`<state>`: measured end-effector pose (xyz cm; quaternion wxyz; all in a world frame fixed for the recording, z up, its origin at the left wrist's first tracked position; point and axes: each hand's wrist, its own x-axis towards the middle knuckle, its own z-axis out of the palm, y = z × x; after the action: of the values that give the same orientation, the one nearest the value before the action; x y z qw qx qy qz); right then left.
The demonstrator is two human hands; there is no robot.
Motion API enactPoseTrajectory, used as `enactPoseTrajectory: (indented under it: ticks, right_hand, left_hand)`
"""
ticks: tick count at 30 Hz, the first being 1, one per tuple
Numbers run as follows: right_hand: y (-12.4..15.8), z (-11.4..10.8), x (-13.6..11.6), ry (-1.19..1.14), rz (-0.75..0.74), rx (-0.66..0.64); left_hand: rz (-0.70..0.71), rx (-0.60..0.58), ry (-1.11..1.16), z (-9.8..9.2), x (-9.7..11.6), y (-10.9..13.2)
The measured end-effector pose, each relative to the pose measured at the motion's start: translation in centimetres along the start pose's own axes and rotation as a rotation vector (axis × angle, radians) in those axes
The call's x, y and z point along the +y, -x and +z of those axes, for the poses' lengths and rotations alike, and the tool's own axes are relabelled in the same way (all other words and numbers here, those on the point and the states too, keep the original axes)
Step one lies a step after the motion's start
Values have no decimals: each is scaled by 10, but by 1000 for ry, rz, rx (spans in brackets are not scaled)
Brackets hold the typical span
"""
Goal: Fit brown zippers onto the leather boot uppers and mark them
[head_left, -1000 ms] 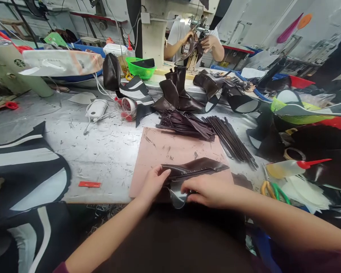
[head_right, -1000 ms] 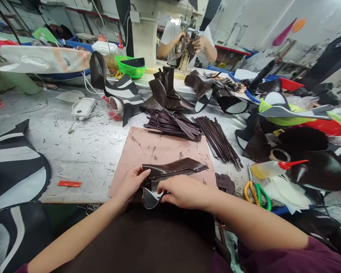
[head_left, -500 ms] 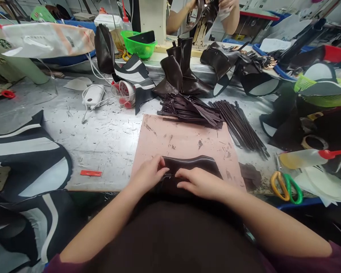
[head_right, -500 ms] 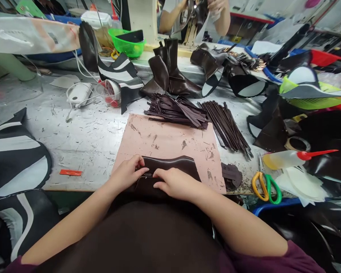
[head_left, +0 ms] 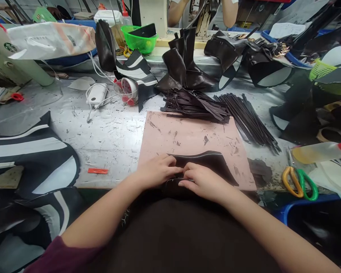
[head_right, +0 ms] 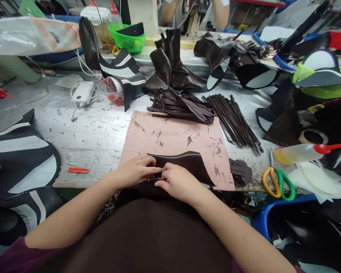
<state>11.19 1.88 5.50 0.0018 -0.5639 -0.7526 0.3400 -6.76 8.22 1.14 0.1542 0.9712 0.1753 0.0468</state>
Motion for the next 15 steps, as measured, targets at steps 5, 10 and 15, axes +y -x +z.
enactPoseTrajectory:
  ticks: [5,10,15]
  right_hand:
    - [-2,-3,-1,-5,-2,-3]
    - [-4,-1,-3,35,-27,-18]
    - [-6,0,-1,87,-43,-27]
  left_hand:
    - [38,15,16,-7,-4,7]
    - [-101,286,-115,6,4,35]
    - [-16,380,-56,25,22,54]
